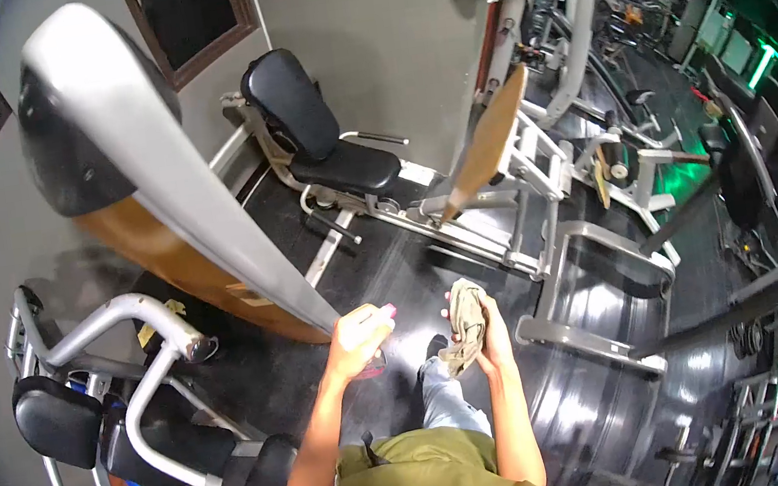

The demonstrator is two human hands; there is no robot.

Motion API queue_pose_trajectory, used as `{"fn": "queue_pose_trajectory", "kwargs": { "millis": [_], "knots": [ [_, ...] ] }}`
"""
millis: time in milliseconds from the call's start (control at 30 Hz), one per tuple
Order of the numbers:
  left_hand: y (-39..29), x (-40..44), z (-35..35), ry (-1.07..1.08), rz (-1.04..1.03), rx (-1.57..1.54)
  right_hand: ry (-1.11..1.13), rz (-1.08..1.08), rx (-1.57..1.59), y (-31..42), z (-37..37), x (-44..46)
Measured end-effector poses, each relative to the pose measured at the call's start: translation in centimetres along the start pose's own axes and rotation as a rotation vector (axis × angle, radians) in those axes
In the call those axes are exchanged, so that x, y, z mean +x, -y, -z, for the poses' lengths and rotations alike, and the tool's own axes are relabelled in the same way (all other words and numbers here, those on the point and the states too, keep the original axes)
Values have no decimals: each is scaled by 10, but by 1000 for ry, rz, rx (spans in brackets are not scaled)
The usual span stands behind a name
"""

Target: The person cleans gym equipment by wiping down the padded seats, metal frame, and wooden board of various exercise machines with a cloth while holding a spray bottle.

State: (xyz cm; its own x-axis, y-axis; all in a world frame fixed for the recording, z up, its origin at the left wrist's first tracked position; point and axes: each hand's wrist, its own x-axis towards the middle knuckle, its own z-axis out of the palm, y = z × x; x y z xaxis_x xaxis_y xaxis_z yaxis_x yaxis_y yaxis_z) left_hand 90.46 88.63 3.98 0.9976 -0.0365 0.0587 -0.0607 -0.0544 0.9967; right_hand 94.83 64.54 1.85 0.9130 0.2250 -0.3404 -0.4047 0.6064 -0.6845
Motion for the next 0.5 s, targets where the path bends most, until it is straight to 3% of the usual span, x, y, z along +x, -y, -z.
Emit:
{"fn": "queue_pose_trajectory", "kwargs": {
  "millis": [300, 500],
  "knots": [
    [-8, 144, -14, -194, 32, -43, 124, -102, -136, 94, -24, 173],
    [4, 220, -2, -274, 131, -55, 56, -49, -183, 125, -41, 253]
  ]
}}
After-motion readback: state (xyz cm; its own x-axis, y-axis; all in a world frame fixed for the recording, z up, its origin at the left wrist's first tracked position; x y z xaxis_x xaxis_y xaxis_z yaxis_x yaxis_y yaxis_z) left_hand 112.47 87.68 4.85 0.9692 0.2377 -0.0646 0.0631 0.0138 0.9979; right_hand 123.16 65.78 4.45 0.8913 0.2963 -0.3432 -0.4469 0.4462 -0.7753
